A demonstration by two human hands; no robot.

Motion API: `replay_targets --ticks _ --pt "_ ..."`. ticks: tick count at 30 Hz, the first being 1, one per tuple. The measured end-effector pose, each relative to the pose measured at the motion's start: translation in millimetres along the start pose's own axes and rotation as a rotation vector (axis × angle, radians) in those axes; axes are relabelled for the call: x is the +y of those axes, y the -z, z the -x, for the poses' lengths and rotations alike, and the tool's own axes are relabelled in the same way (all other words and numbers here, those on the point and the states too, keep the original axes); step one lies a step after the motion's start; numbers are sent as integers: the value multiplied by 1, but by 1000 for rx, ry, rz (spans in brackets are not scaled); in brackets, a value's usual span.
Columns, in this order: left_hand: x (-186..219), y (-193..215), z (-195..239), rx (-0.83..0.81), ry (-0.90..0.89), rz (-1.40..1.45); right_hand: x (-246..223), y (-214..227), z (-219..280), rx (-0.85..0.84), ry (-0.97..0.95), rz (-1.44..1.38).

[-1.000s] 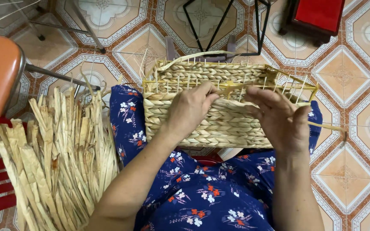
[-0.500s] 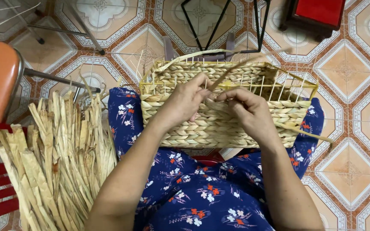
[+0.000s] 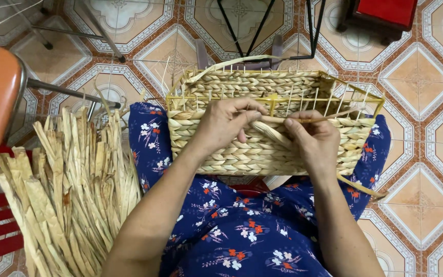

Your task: The person sits on the floor with a water hyacinth basket on their lap, picks up scissors from a side table, and trims protruding strands from the basket rim. They then weave and wrap palm leaf strips around the rim frame, tucking and tightening the strips by hand to bind the edge.

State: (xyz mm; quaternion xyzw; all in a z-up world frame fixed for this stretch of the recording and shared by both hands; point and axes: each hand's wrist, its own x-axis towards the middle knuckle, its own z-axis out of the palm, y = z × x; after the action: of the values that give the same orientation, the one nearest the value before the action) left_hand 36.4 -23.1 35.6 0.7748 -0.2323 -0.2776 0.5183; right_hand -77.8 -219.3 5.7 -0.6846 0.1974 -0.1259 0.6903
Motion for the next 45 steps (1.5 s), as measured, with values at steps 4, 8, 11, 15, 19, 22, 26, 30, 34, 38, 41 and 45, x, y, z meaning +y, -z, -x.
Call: replay_targets --ticks 4,8,11,15,19,22,26,30,34,38,41,45 --pt "-13 -11 -3 143 6 123 4 3 6 103 109 412" --pt "-28 -7 7 370 -205 221 6 6 5 129 119 385" --pt "-49 -21 30 622 -481 -172 -4 8 6 123 -30 266" --pt "-48 -35 45 669 -626 -631 -6 9 8 130 -86 16" --pt "-50 -43 43 633 -551 -764 11 21 6 135 32 30" --pt "-41 -41 44 633 -528 -728 10 27 7 133 68 79" --pt "-56 -24 67 650 -570 -523 14 32 7 91 117 94" --pt "-97 13 107 795 -520 -394 -1 28 23 96 21 63" --pt "-154 76 165 1126 -13 -363 -2 38 32 21 31 118" --pt "-204 131 223 1288 383 -562 -3 34 33 1 59 242" --pt "-198 144 244 1287 609 -835 37 71 23 -83 81 192" --pt "-200 146 250 1207 737 -765 34 71 22 -106 91 194"
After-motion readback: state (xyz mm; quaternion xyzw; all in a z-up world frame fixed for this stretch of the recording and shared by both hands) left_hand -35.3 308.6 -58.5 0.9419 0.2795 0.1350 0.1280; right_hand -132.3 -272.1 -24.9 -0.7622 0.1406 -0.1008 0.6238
